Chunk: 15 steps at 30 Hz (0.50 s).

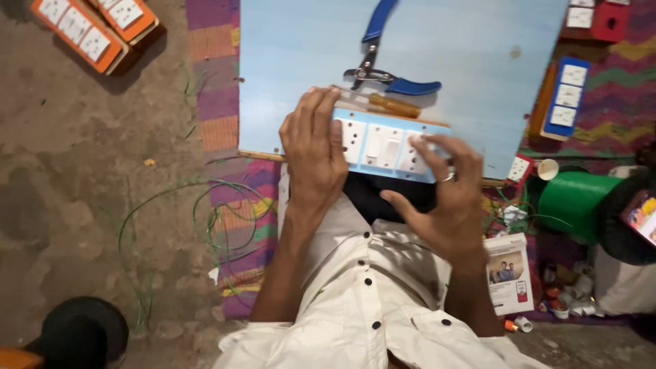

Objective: The person sits on the floor and wires a multi-gang electrical switchboard. They use pliers to strip green wires and a screwdriver to connect them to terminals on the board, then flip the board over to inspect the connections.

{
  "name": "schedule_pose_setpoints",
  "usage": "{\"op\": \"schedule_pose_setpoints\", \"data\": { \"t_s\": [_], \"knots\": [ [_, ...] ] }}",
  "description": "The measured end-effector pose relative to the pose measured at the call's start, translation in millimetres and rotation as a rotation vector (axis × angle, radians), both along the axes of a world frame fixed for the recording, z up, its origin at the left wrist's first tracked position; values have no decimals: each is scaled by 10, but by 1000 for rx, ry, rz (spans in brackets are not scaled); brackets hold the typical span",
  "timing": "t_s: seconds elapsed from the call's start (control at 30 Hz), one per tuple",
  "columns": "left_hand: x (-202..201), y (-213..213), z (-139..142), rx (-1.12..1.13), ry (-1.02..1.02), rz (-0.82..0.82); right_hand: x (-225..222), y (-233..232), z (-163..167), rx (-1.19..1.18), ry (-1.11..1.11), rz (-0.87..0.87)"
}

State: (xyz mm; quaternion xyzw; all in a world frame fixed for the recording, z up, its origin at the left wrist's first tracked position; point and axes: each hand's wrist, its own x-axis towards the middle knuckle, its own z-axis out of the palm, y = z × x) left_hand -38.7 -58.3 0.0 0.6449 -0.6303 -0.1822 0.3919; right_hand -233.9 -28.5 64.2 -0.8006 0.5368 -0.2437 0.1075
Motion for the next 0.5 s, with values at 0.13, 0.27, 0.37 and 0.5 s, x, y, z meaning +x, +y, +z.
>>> {"op": "schedule_pose_setpoints", "data": {
  "t_s": [0.13,0.27,0.37,0.5],
  "knots": [
    [43,70,-52,24,90,-91,-199,-170,-76,0,7,55],
    [194,108,-58,6,260,-209,-406,-319,-125,102,-1,103],
    [277,133,-44,-43,426,-271,-461,-443,-160,-59,-105,179],
    [190,116,-64,-74,408,-243,-286,-545,-380,-63,-197,-124]
  ]
}}
